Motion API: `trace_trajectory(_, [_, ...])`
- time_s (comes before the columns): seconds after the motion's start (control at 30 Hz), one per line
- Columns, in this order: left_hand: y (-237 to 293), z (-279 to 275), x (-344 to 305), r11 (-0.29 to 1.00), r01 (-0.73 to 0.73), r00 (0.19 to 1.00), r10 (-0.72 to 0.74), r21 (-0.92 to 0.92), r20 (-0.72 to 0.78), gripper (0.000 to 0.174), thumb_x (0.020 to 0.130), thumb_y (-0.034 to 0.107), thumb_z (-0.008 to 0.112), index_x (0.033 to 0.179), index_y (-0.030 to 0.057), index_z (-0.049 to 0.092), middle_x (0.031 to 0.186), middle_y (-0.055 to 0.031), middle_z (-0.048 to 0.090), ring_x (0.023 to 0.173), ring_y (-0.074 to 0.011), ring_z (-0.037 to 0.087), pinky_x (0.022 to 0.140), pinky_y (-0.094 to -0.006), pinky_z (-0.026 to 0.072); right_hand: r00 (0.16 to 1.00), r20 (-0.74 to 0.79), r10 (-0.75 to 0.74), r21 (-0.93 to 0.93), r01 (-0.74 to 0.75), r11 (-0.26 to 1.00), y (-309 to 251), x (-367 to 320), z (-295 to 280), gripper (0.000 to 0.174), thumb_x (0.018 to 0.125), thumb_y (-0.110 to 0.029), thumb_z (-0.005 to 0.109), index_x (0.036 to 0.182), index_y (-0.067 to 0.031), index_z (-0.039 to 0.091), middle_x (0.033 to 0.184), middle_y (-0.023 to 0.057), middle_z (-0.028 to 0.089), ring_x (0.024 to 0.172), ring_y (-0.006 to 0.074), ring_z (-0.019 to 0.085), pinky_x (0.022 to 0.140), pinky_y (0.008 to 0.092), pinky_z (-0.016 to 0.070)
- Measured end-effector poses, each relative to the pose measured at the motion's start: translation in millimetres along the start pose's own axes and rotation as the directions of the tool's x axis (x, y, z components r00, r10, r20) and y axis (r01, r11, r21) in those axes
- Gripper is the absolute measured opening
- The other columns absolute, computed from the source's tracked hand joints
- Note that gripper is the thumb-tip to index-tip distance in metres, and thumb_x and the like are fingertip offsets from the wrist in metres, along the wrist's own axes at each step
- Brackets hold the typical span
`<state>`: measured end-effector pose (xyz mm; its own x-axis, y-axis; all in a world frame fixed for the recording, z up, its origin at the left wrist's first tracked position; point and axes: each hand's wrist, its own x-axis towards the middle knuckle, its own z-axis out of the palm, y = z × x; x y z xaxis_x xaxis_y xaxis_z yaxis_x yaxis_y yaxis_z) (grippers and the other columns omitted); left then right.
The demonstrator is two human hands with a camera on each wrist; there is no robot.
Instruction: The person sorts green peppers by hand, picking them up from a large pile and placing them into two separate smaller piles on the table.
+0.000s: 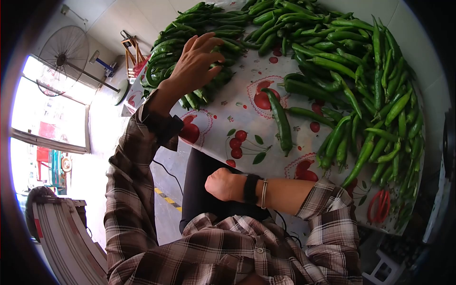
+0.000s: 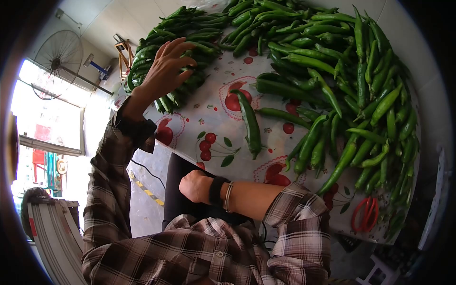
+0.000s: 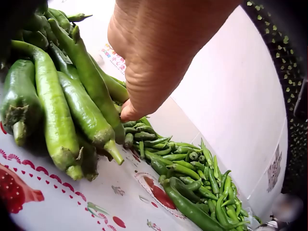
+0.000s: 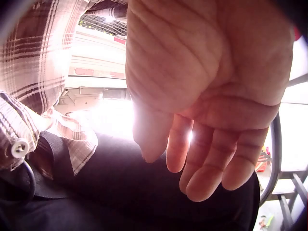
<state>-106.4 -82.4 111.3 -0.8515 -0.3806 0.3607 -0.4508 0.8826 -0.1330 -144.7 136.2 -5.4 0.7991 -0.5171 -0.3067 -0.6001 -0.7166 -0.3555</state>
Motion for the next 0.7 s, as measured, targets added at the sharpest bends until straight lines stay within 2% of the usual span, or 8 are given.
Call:
trace_trajectory(0.2, [2,0,14,0.999,-0.033,0.991,0.031,0.017,0.129,0.011,0.073,0.009,0.064,0.084,0.0101,0.067,0.124,-0.0046,0.05,0.132,-0.025,0.031,0.111,-0.0479,0.0178,1.0,-0.004,-0.002,0.003,0.002,1.0,-1,1,3,0.017,0.072,-0.011,0.063,0.086,-0.0043,0.069,0.083,0.0089,0.068,0.079,0.0229,0.067,0.061,0.0348,0.0534])
trace_trajectory(0.33, [-4,6,21,0.992,-0.055,0.994,0.065,-0.115,0.084,0.007,0.075,0.014,0.063,0.08,0.0115,0.068,0.12,-0.0037,0.053,0.127,-0.0242,0.035,0.11,-0.051,0.0163,0.998,-0.067,-0.008,0.017,0.01,1.0,-1,-1,3,0.012,0.069,-0.009,0.06,0.076,-0.003,0.069,0.074,0.0118,0.067,0.072,0.0248,0.068,0.06,0.0346,0.0534])
trace_trajectory(0.4, [-5,4,26,0.982,-0.045,0.997,0.055,-0.185,0.05,0.01,0.077,0.009,0.063,0.086,0.0099,0.067,0.12,-0.0042,0.052,0.125,-0.0252,0.038,0.107,-0.0456,0.0241,0.999,0.04,-0.021,0.005,0.021,1.0,-1,1,0,0.017,0.072,-0.012,0.063,0.086,-0.0046,0.069,0.083,0.0089,0.068,0.078,0.0227,0.068,0.061,0.034,0.0533])
trace_trajectory(0.43, [-6,4,29,0.981,-0.042,0.997,0.052,-0.188,0.05,0.01,0.077,0.009,0.063,0.086,0.0099,0.067,0.12,-0.0042,0.052,0.125,-0.0252,0.038,0.107,-0.0456,0.0241,0.999,0.044,-0.022,0.006,0.022,1.0,-2,0,0,0.017,0.072,-0.012,0.063,0.086,-0.0046,0.069,0.083,0.0089,0.068,0.078,0.0227,0.068,0.061,0.034,0.0533])
trace_trajectory(0.53, [-13,3,39,0.948,-0.035,0.999,0.037,-0.316,-0.001,0.01,0.08,0.01,0.062,0.088,0.009,0.068,0.115,-0.0051,0.056,0.117,-0.0232,0.046,0.101,-0.039,0.0338,1.0,0.018,-0.012,0.025,0.011,1.0,-2,-2,-2,0.016,0.072,-0.011,0.063,0.085,-0.0046,0.069,0.083,0.009,0.069,0.078,0.0227,0.068,0.061,0.0338,0.0532])
trace_trajectory(0.6, [-13,-1,46,0.806,0.044,0.998,-0.008,-0.591,0.062,0.01,0.084,0.012,0.061,0.089,0.0078,0.068,0.107,-0.0052,0.062,0.106,-0.0183,0.055,0.094,-0.0319,0.0404,1.0,-0.012,-0.02,0.045,0.02,0.999,-2,-3,-1,0.015,0.071,-0.01,0.062,0.084,-0.0045,0.069,0.082,0.0091,0.069,0.078,0.0229,0.068,0.06,0.034,0.053])
trace_trajectory(0.63, [-13,-1,48,0.804,0.044,0.998,-0.008,-0.593,0.062,0.01,0.084,0.012,0.061,0.089,0.0078,0.068,0.107,-0.0052,0.062,0.106,-0.0183,0.055,0.094,-0.0319,0.0404,1.0,-0.01,-0.018,0.047,0.019,0.999,-2,-2,0,0.015,0.071,-0.01,0.062,0.084,-0.0045,0.069,0.082,0.0091,0.069,0.078,0.0229,0.068,0.06,0.034,0.053])
trace_trajectory(0.7, [-14,0,51,0.662,0.196,0.981,-0.131,-0.723,0.145,0.014,0.087,0.014,0.058,0.096,0.0054,0.066,0.102,-0.0044,0.065,0.096,-0.0134,0.059,0.09,-0.0285,0.0427,1.0,0.002,-0.029,0.062,0.029,0.998,-1,0,3,0.015,0.071,-0.01,0.062,0.084,-0.0044,0.069,0.081,0.0091,0.068,0.078,0.0228,0.068,0.06,0.0338,0.053])
